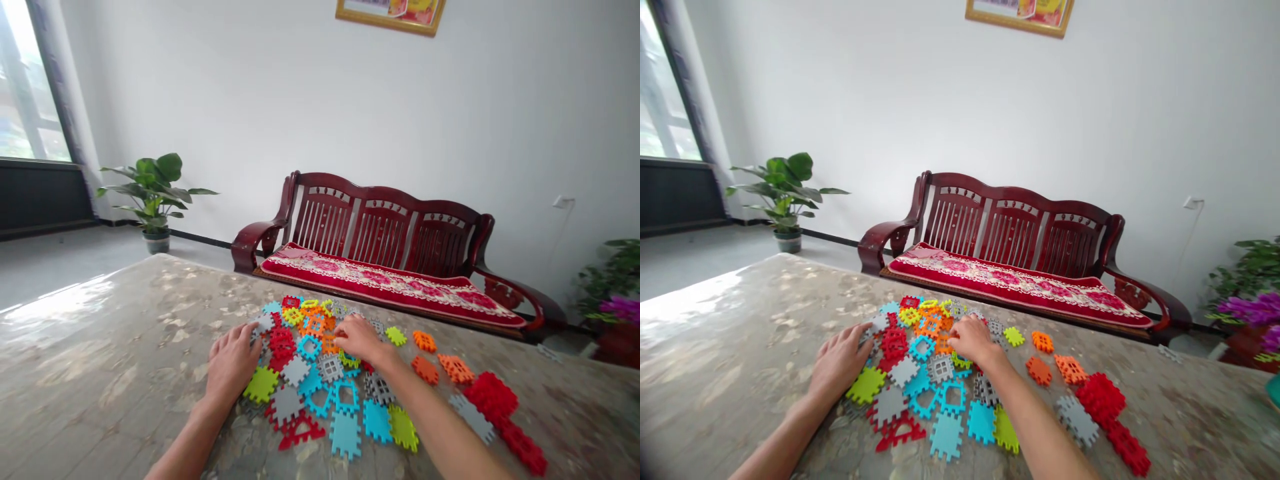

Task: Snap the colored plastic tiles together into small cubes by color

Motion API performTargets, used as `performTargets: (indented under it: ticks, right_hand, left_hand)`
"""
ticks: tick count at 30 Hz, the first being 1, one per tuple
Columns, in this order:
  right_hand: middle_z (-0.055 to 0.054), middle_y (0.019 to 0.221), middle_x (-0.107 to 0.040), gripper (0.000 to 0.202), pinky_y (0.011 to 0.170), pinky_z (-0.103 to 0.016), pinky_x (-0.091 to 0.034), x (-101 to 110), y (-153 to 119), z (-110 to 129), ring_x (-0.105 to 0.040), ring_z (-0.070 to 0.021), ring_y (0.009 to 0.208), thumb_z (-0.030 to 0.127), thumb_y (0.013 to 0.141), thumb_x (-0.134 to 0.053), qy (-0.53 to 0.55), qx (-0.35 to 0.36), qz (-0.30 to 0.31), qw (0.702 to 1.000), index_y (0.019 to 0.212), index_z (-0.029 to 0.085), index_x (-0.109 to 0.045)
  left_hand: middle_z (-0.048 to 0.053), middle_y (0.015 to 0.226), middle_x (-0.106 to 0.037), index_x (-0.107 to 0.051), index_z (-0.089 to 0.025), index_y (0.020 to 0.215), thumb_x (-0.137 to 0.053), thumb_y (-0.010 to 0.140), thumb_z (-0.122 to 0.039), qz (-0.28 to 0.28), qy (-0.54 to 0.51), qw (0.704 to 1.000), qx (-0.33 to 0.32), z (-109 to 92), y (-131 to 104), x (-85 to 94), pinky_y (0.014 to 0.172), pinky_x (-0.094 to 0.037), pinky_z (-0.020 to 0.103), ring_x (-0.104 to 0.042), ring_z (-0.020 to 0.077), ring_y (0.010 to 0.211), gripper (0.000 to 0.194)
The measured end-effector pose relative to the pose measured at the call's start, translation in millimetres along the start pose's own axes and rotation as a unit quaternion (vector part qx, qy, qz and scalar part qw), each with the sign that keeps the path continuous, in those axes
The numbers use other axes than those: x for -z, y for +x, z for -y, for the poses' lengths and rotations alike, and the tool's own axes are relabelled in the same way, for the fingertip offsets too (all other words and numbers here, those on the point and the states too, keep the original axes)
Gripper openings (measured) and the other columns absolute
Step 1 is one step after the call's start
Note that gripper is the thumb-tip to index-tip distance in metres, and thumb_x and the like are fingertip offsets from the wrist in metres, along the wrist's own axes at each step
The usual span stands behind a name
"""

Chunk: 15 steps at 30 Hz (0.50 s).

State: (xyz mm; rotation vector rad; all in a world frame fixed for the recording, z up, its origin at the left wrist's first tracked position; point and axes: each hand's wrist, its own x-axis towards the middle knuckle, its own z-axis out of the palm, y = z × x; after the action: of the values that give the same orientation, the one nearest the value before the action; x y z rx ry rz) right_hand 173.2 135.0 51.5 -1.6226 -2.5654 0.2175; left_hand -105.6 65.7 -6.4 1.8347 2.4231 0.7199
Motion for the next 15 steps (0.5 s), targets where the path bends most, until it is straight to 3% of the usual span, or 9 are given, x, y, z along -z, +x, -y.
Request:
performTargets:
  ticks: [6, 11, 15]
  right_hand:
    - [-0.009, 0.115, -0.065, 0.046, 0.093, -0.039, -0.039, -4, 5, 8, -0.053, -0.0298, 0.112, 0.047, 0.071, -0.073, -0.008, -0.009, 0.029, 1.0, 0.112, 0.026, -0.072]
    - [-0.006, 0.113, -0.065, 0.042, 0.093, -0.037, -0.039, 1, 5, 12, -0.051, -0.0278, 0.111, 0.046, 0.067, -0.076, -0.006, -0.002, 0.043, 0.999, 0.104, 0.026, -0.071]
    - [-0.006, 0.116, -0.064, 0.048, 0.095, -0.038, -0.038, 1, 4, 13, -0.05, -0.0276, 0.113, 0.047, 0.067, -0.075, 0.0, 0.004, 0.05, 0.999, 0.11, 0.027, -0.069]
  left_hand:
    - [0.008, 0.134, -0.062, -0.059, -0.024, 0.131, -0.037, 0.093, -0.035, 0.004, 0.001, 1.0, 0.002, -2, -1, 3.0, 0.106, -0.033, 0.042, -0.053, 0.026, 0.124, 0.045]
    - [0.008, 0.135, -0.061, -0.059, -0.024, 0.131, -0.039, 0.092, -0.033, 0.003, -0.004, 1.0, 0.0, -2, -2, 2.1, 0.107, -0.032, 0.043, -0.052, 0.0265, 0.124, 0.045]
    - [0.008, 0.135, -0.061, -0.059, -0.024, 0.132, -0.038, 0.092, -0.034, 0.006, -0.004, 1.0, -0.001, -1, -1, 1.3, 0.107, -0.033, 0.043, -0.052, 0.0269, 0.125, 0.046]
